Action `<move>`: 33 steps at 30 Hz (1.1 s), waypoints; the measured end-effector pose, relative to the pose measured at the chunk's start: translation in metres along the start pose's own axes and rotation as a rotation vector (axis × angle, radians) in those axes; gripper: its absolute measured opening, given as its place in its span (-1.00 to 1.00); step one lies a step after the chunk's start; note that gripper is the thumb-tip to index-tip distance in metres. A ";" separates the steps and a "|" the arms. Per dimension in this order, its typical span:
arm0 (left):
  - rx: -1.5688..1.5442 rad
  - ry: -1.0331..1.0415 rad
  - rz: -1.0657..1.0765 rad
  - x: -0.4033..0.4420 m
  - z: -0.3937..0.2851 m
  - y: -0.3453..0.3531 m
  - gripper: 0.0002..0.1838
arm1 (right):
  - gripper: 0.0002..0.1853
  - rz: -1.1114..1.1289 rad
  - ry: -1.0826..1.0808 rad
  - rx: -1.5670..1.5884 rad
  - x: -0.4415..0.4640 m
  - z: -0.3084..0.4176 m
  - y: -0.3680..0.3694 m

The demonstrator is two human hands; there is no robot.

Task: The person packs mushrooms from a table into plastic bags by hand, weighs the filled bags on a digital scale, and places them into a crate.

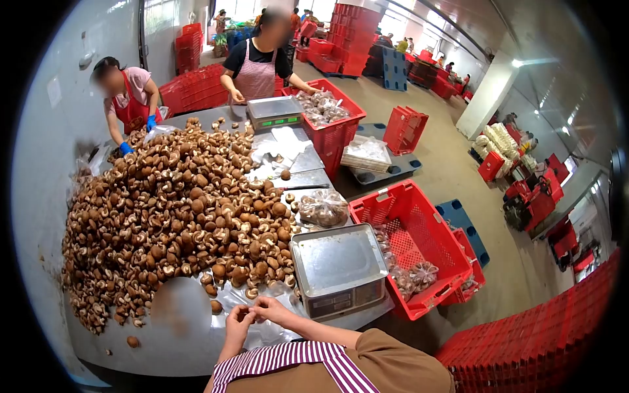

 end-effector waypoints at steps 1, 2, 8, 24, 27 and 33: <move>-0.036 -0.005 -0.010 -0.001 -0.001 0.001 -0.85 | -0.75 0.044 0.029 0.039 0.000 -0.001 -0.001; -0.035 -0.005 -0.009 -0.002 -0.003 0.002 -0.85 | -0.75 0.042 0.028 0.040 0.000 0.000 -0.003; 0.076 0.050 -0.069 -0.001 0.002 -0.003 -0.96 | -0.72 0.079 0.187 0.177 -0.007 -0.001 0.001; 0.562 0.227 -0.521 -0.004 -0.007 -0.091 -0.56 | -0.76 -0.252 -0.001 0.296 -0.009 0.106 -0.049; 0.762 0.514 -0.362 -0.039 -0.127 -0.006 -0.21 | -0.75 -0.069 -0.012 -0.114 -0.005 0.101 -0.006; 0.911 0.457 -0.169 -0.017 -0.089 -0.008 -0.56 | -0.75 0.215 -0.337 -0.271 -0.007 0.118 0.027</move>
Point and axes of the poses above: each hand's wrist, its own x-axis towards the middle knuckle, its own y-axis out of the palm, z = x × y, the point moved 6 cm from there along x, towards the middle knuckle, and after that the axes turned 7 degrees about -y, right-handed, at the moved point
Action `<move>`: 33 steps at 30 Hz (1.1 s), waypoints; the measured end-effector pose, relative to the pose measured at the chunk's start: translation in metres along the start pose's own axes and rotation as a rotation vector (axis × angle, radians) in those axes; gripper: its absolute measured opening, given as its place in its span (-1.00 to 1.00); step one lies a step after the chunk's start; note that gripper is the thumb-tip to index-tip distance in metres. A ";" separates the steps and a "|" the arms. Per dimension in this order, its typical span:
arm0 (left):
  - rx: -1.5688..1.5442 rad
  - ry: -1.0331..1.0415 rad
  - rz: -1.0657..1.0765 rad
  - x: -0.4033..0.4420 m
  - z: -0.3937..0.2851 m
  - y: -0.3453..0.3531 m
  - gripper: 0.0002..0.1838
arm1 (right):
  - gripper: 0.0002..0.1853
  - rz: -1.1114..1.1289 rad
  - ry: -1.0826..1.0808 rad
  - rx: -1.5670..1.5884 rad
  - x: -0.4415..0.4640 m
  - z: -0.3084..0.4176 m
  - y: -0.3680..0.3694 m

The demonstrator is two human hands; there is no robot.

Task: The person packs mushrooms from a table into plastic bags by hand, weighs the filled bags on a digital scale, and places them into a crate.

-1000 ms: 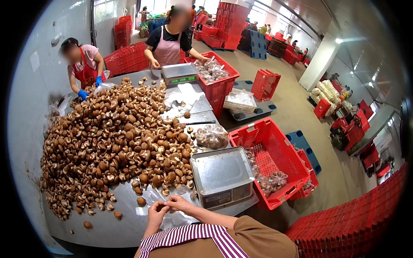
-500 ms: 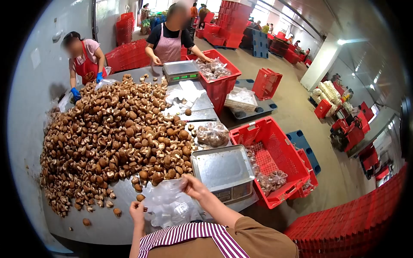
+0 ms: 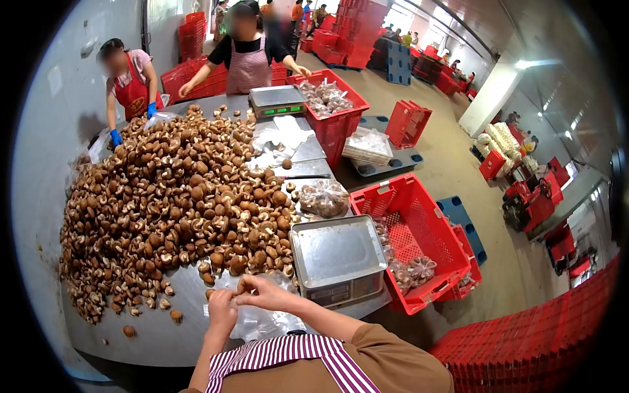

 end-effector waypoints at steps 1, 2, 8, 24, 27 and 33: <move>-0.072 -0.093 -0.044 -0.002 0.015 0.002 -0.73 | -0.75 0.056 -0.007 -0.305 -0.004 0.016 -0.008; -0.126 -0.127 -0.228 -0.008 0.021 -0.002 -0.87 | -0.73 0.115 -0.006 -0.606 -0.009 0.026 -0.014; -0.267 -0.215 -0.234 -0.024 0.005 -0.026 -0.78 | -0.76 -0.282 0.138 -0.954 -0.026 -0.011 -0.094; -0.255 -0.429 -0.207 -0.063 0.069 -0.016 -0.75 | -0.75 -0.548 0.368 -0.253 -0.030 -0.057 -0.106; -0.297 -0.586 -0.267 -0.086 0.134 0.011 -0.92 | -0.86 -0.308 0.367 0.638 -0.025 -0.041 -0.058; -1.663 -1.084 -0.378 -0.106 0.162 0.029 -0.81 | -0.77 0.003 0.576 0.424 -0.059 -0.056 -0.032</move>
Point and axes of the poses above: each hand's wrist, its own x-axis towards the middle knuckle, its own y-axis out of the palm, z = x × y, the point moved 6 cm from there along x, towards the middle knuckle, and after that the axes turned 7 degrees about -y, right-handed, at the moved point
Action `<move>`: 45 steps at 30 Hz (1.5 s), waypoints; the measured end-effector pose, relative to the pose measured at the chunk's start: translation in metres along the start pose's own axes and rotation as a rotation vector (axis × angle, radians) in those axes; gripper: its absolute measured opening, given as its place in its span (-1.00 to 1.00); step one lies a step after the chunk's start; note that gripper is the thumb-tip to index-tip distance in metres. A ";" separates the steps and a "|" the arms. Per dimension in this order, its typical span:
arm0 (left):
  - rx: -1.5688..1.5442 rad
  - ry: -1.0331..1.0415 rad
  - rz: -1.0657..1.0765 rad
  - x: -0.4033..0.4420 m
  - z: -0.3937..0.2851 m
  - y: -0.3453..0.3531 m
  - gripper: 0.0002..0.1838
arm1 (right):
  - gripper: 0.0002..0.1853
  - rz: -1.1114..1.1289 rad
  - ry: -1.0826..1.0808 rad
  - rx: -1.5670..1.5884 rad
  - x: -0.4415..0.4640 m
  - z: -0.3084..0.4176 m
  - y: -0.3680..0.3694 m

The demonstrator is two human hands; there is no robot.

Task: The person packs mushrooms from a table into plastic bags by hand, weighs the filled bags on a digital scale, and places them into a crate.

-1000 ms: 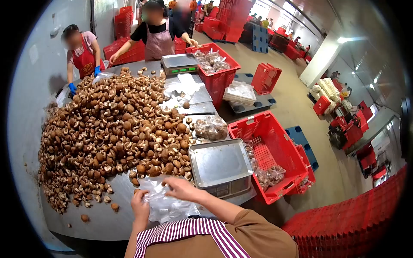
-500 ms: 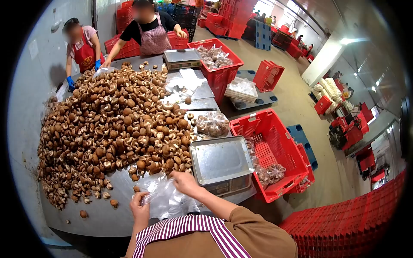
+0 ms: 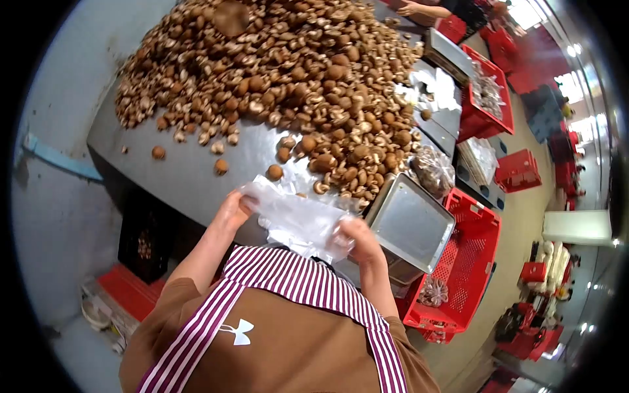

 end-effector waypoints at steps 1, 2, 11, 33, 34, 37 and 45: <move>-0.018 0.001 -0.020 -0.004 0.004 -0.008 -0.81 | -0.76 0.038 -0.151 0.343 0.008 0.011 0.004; -0.092 -0.148 0.184 -0.009 0.016 -0.002 -0.79 | -0.74 0.068 -0.304 0.689 0.019 0.025 0.004; -0.363 -0.144 0.060 -0.019 0.017 -0.004 -0.59 | -0.67 -0.063 -0.089 1.189 0.097 -0.034 0.004; -0.072 -0.290 -0.047 0.089 0.002 0.058 -0.57 | -0.79 -0.674 0.083 0.957 0.145 -0.085 -0.016; -0.072 -0.290 -0.047 0.103 0.000 0.066 -0.57 | -0.79 -0.697 0.028 0.925 0.147 -0.081 -0.020; -0.025 -0.207 -0.052 0.136 -0.026 0.083 -0.53 | -0.63 -0.706 0.064 0.828 0.161 -0.041 -0.011; -0.140 0.028 -0.132 0.194 -0.135 0.103 -0.08 | -0.58 -0.472 -0.056 0.941 0.269 -0.046 -0.026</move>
Point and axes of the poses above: each hand's wrist, its own x-axis towards the middle knuckle, its own y-axis out of the palm, z = x × y, the point moved 6 cm from there along x, towards the middle knuckle, and after that the axes turned 7 degrees about -y, right-handed, at the moved point
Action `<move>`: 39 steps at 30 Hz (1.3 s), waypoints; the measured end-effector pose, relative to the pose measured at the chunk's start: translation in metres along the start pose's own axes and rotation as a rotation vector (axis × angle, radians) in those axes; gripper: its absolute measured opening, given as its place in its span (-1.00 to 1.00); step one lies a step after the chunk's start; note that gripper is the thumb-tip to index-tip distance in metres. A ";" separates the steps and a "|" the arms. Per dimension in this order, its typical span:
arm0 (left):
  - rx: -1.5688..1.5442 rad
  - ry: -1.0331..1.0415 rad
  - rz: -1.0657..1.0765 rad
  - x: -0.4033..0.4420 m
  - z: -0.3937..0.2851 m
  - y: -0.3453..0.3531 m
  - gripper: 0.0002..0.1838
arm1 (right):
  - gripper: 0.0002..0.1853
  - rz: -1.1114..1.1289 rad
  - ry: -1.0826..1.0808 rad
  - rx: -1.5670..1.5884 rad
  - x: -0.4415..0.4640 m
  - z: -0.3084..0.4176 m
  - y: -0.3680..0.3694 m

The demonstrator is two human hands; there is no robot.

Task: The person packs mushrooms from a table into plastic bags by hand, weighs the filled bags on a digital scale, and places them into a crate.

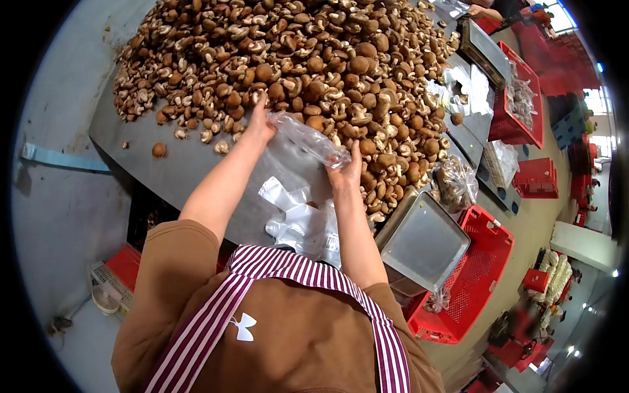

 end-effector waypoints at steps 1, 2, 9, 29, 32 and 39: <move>-0.009 0.007 -0.050 -0.003 0.010 0.009 -0.16 | -0.51 0.041 0.020 0.053 0.003 0.005 -0.007; 0.043 -0.001 0.058 0.026 0.027 0.007 -0.22 | -0.47 0.031 0.003 0.074 -0.004 0.019 -0.013; 0.248 -0.010 0.048 0.009 0.033 0.004 -0.29 | -0.20 -0.059 -0.201 -0.161 -0.019 0.061 0.023; 0.460 -0.100 0.313 -0.009 0.004 0.036 -0.44 | -0.16 0.188 -0.095 -0.535 0.000 0.081 0.050; 0.389 -0.293 0.423 0.046 0.002 0.004 -0.47 | -0.15 0.141 -0.070 -0.492 0.003 0.090 0.049; 0.437 -0.168 0.331 -0.012 0.009 0.045 -0.57 | -0.21 0.180 -0.073 -0.439 -0.007 0.100 0.057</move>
Point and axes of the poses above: each hand's wrist, its own x-axis towards the middle knuckle, its own y-axis out of the palm, z = x × y, the point moved 6 cm from there along x, towards the middle knuckle, and after that the axes turned 7 degrees about -y, right-handed, at the moved point
